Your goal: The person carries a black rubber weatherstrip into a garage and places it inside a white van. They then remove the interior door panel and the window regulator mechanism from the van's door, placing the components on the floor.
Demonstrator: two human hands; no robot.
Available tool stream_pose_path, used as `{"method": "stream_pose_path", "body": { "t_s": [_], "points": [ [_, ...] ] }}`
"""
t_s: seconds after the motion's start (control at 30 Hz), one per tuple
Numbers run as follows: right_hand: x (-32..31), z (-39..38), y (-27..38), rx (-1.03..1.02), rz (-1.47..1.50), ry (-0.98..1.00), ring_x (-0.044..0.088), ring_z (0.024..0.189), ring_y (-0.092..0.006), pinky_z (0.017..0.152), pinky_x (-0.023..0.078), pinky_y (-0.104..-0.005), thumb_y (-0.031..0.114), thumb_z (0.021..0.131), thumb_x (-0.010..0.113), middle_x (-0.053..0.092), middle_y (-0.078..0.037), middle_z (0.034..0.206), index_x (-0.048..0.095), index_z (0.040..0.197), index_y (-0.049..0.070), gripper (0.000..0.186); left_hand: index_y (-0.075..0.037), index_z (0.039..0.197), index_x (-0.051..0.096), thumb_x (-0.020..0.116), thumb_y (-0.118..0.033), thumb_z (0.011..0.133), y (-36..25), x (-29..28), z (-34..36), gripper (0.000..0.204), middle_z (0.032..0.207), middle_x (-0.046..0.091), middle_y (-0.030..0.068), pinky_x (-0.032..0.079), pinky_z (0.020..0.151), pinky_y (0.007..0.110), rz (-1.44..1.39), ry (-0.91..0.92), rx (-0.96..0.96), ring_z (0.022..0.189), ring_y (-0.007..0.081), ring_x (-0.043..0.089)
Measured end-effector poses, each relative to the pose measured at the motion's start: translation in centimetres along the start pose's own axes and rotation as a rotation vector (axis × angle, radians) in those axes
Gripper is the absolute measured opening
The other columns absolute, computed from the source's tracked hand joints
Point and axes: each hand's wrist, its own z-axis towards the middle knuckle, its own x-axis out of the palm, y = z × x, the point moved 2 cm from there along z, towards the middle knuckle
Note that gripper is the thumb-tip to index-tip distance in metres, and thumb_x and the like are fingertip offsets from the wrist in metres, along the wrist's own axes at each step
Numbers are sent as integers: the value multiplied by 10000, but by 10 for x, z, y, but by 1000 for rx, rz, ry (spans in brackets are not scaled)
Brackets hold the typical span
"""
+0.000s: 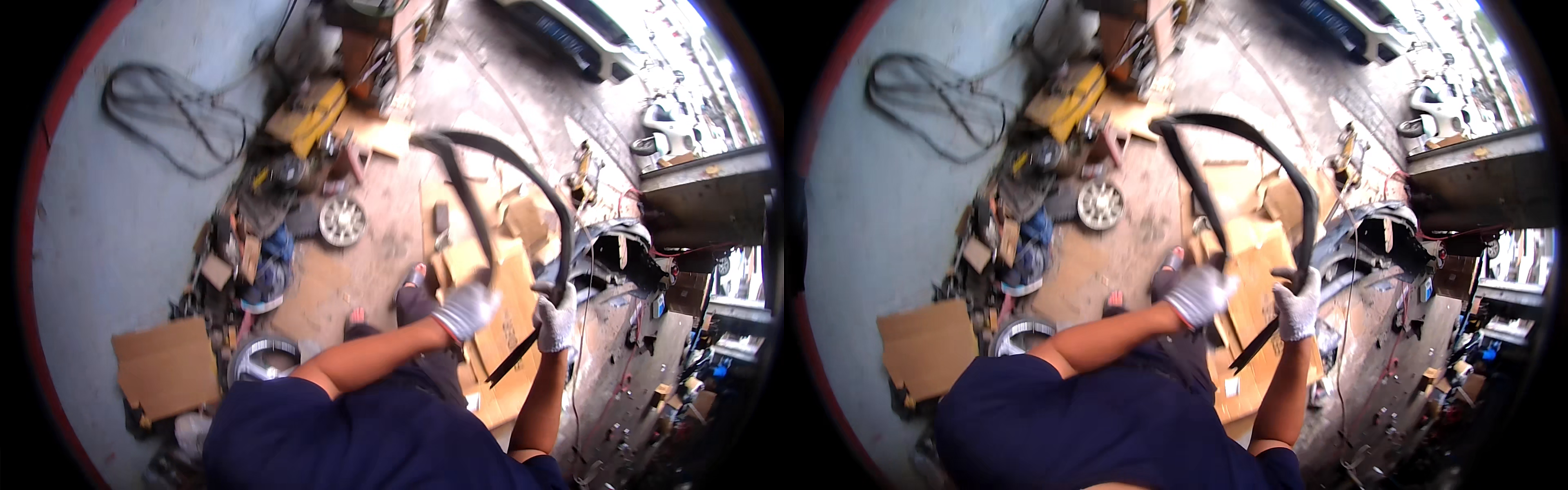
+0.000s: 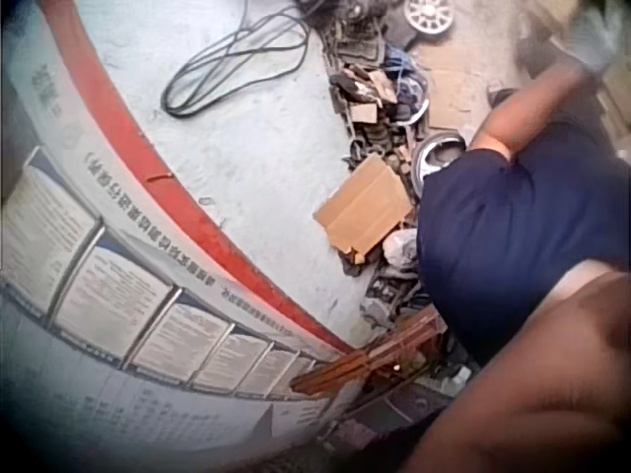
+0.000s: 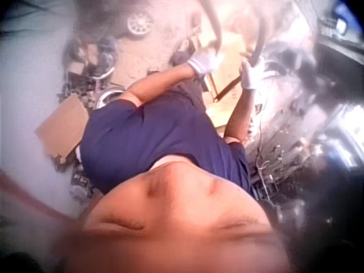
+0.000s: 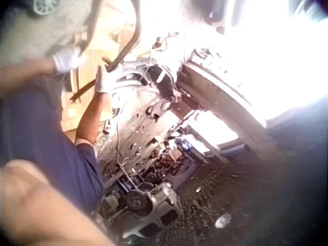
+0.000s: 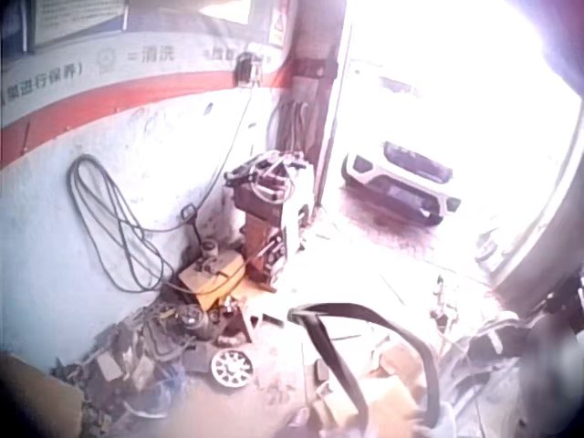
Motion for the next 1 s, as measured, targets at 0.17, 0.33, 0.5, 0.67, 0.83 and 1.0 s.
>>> {"method": "stream_pose_path", "body": {
  "t_s": [0.17, 0.33, 0.5, 0.67, 0.83, 1.0],
  "points": [
    [-10, 139, 31, -119, -193, -77, 564, 680, -118, 585, 480, -275, 107, 778, 762, 570, -11, 796, 525, 971, 27, 315, 17, 1093, 484, 503, -138, 915, -37, -6, 143, 237, 872, 666, 238, 555, 646, 468, 9, 95, -102, 801, 381, 689],
    [-97, 198, 4, -28, 382, -289, 556, 647, -132, 526, 497, -257, 59, 790, 740, 545, -32, 829, 530, 1072, 57, 352, -73, 887, 696, 569, -574, 855, -10, -118, 240, 518, 783, 683, 175, 546, 685, 483, 224, 447, 57, 724, 368, 679],
    [-186, 200, -26, -105, -117, -444, 512, 687, -101, 616, 455, -271, 23, 759, 690, 527, 6, 822, 529, 1074, 50, 355, -140, 904, 642, 630, -235, 849, 243, -177, 308, 111, 762, 646, 122, 511, 596, 458, 458, -1035, 31, 644, 331, 627],
    [-241, 159, -83, 100, -458, -684, 561, 721, -162, 674, 495, -315, 133, 712, 757, 607, -66, 866, 520, 1098, 11, 469, -143, 865, 610, 558, -320, 897, 336, -93, 239, 187, 855, 659, 125, 515, 688, 466, 842, -741, -252, 770, 331, 649],
    [-285, 140, -157, 426, -318, -788, 573, 718, -184, 669, 497, -319, 63, 676, 733, 615, -70, 880, 571, 1076, -28, 441, -170, 1014, 659, 584, -219, 839, 409, -124, 147, 196, 932, 648, 125, 507, 732, 498, 798, -718, -850, 846, 352, 625],
    [-282, 225, -93, 594, -477, -774, 514, 572, -146, 516, 447, -331, 48, 669, 714, 579, -47, 737, 556, 930, -7, 309, -79, 1048, 592, 565, -204, 916, 356, -186, 420, 184, 933, 629, 143, 491, 818, 429, 442, -1250, -311, 892, 333, 605]
  ]
}}
